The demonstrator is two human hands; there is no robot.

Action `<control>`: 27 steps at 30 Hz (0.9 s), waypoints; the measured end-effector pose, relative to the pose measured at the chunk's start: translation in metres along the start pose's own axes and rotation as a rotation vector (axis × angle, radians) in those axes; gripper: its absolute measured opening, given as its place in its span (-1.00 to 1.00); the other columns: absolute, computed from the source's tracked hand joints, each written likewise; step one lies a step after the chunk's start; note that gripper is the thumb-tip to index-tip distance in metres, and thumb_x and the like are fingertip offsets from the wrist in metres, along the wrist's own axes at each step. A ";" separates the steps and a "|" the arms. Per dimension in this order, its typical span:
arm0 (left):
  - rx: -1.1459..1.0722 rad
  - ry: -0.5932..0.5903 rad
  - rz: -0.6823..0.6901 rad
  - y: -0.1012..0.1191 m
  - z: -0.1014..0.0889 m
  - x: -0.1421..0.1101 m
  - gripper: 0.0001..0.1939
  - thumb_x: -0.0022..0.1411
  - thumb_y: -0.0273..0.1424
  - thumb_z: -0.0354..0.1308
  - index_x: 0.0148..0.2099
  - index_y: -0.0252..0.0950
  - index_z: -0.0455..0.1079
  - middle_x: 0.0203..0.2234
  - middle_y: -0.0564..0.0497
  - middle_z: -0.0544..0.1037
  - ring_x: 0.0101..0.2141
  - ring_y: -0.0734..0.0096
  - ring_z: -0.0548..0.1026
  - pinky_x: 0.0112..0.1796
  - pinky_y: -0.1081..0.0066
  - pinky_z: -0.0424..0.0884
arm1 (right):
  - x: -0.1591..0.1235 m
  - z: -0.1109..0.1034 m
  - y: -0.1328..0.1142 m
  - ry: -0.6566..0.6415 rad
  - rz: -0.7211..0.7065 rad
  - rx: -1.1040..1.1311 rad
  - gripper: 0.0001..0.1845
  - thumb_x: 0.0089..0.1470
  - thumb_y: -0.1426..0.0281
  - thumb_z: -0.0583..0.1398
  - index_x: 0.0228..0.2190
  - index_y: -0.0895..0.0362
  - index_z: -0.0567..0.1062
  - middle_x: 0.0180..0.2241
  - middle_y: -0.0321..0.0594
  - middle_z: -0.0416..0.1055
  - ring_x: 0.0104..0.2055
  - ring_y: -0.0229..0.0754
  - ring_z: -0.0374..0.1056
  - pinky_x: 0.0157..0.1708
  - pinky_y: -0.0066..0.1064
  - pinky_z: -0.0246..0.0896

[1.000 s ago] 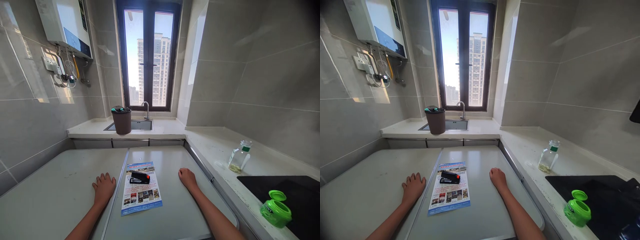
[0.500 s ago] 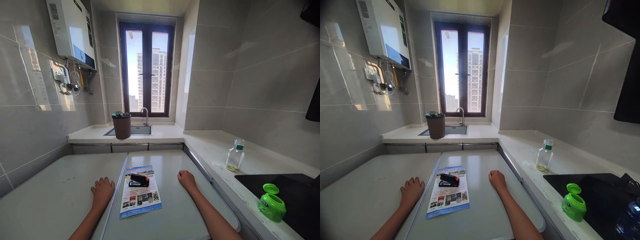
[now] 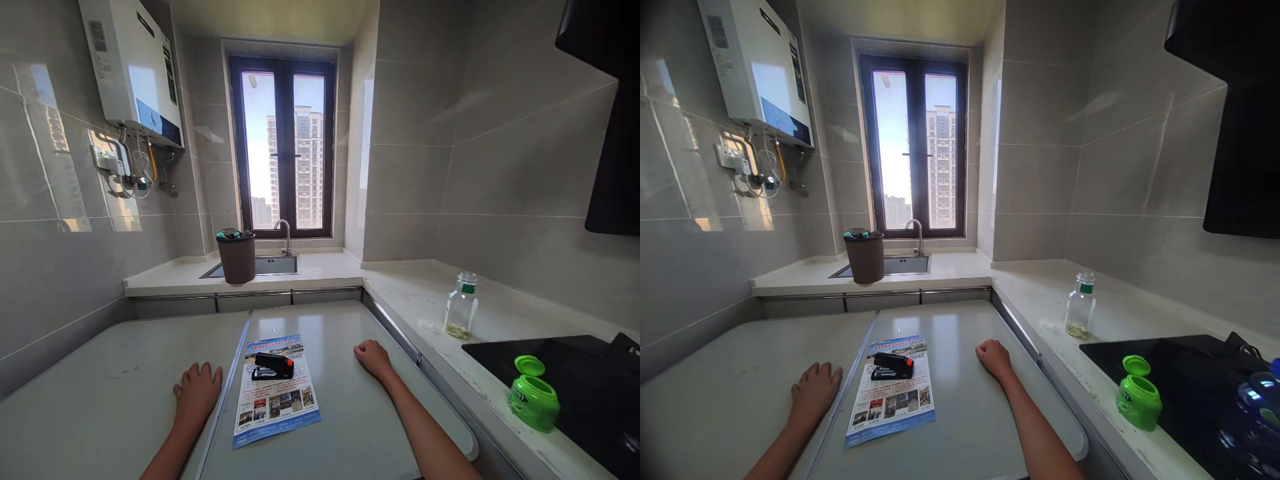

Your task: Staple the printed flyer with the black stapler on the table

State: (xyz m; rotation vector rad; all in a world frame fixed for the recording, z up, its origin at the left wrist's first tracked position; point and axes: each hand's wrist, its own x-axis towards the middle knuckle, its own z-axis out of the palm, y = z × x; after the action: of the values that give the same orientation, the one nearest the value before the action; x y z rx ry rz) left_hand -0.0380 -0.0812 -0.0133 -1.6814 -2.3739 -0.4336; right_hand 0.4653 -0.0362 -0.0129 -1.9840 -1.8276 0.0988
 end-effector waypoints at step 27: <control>-0.211 -0.308 0.034 0.004 -0.029 -0.003 -0.32 0.41 -0.02 -0.32 -0.30 -0.27 0.55 -0.21 -0.27 0.66 -0.16 -0.10 0.60 -0.24 0.15 0.39 | -0.039 0.040 -0.180 -0.167 -0.593 0.348 -0.70 0.03 0.32 0.33 -0.15 0.07 0.51 -0.11 -0.18 0.53 -0.05 -0.04 0.42 -0.13 -0.37 0.22</control>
State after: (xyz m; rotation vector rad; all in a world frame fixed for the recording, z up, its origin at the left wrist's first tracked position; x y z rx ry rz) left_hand -0.0338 -0.0930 0.0133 -2.0075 -2.5852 -0.4636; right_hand 0.2793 -0.0578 0.0064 -1.1785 -2.2465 0.3774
